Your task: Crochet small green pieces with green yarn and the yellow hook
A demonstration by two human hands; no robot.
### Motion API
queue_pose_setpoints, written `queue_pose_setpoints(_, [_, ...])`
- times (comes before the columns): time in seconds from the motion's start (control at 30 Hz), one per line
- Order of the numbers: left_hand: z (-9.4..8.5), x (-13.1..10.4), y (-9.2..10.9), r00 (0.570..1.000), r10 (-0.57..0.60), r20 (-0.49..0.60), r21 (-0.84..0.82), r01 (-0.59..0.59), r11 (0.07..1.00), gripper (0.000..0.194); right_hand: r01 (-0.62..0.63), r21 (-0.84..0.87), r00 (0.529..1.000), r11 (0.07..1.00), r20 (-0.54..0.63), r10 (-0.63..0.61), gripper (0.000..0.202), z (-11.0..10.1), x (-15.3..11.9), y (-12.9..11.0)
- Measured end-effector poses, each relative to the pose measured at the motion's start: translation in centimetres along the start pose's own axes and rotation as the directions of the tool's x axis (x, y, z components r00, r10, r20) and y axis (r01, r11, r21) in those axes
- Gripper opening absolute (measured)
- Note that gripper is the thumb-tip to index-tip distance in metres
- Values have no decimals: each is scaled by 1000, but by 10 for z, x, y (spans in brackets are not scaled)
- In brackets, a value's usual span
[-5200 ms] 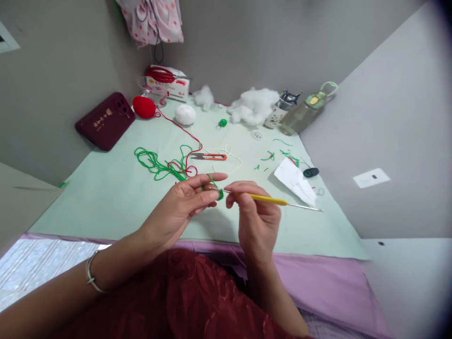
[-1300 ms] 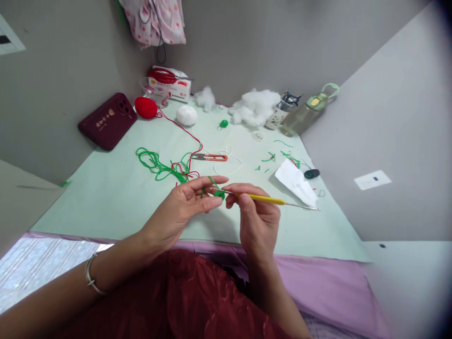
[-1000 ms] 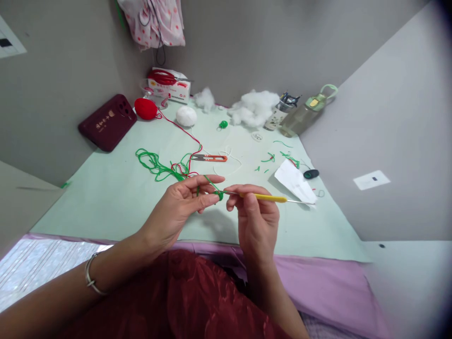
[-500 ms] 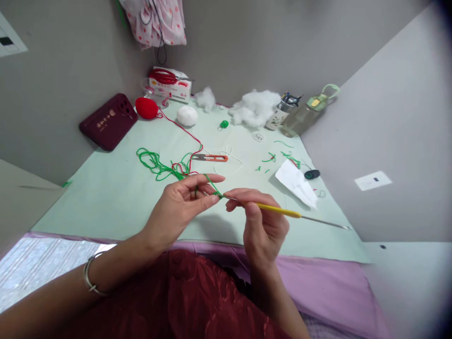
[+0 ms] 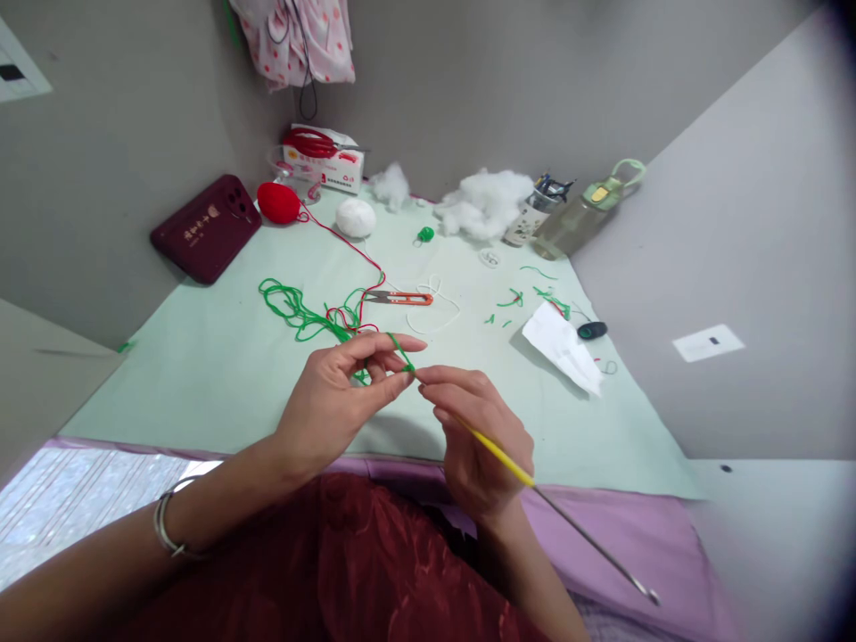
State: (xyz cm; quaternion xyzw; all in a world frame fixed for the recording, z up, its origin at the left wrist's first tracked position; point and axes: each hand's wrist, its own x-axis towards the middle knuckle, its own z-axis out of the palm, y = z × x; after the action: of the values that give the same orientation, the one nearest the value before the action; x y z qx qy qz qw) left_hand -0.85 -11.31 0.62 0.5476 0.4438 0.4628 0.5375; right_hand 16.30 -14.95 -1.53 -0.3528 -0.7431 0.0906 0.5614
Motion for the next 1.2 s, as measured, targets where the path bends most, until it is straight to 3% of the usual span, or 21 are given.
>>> queue_pose_setpoints(0.2, [2,1,-1,997,50,-59,59,-47,997,21,61,-184,997,981,51,-52,31,4,-5,1])
queue_pose_setpoints(0.27, [0,1,-4,1000,-5,-8,16,5,1000,25,25,-102,1000,994,-11,-27,28,6,-4,2])
queue_pose_setpoints(0.4, [-2,1,-7,996,-66,58,-49,69,996,30,-145,162,983,976,-90,161,25,10,-1,5])
queue_pose_setpoints(0.57, [-2,3,-6,996,-85,25,-68,86,994,45,-20,67,990,998,-135,29,26,17,-5,8])
queue_pose_setpoints(0.73, [-3,3,-6,997,-71,40,-57,74,996,51,-185,166,975,969,-89,202,24,16,-2,8])
queue_pose_setpoints(0.9, [0,2,-10,985,-135,105,-220,156,963,52,31,-143,993,989,-107,-47,33,22,-10,12])
queue_pose_setpoints(1.03, [-1,2,-11,980,-132,150,-339,176,924,54,1,-181,981,984,-193,-37,39,24,-15,13])
queue_pose_setpoints(1.2, [-4,3,-7,950,-214,227,-427,295,855,55,101,-290,981,952,-132,-145,45,19,-16,12])
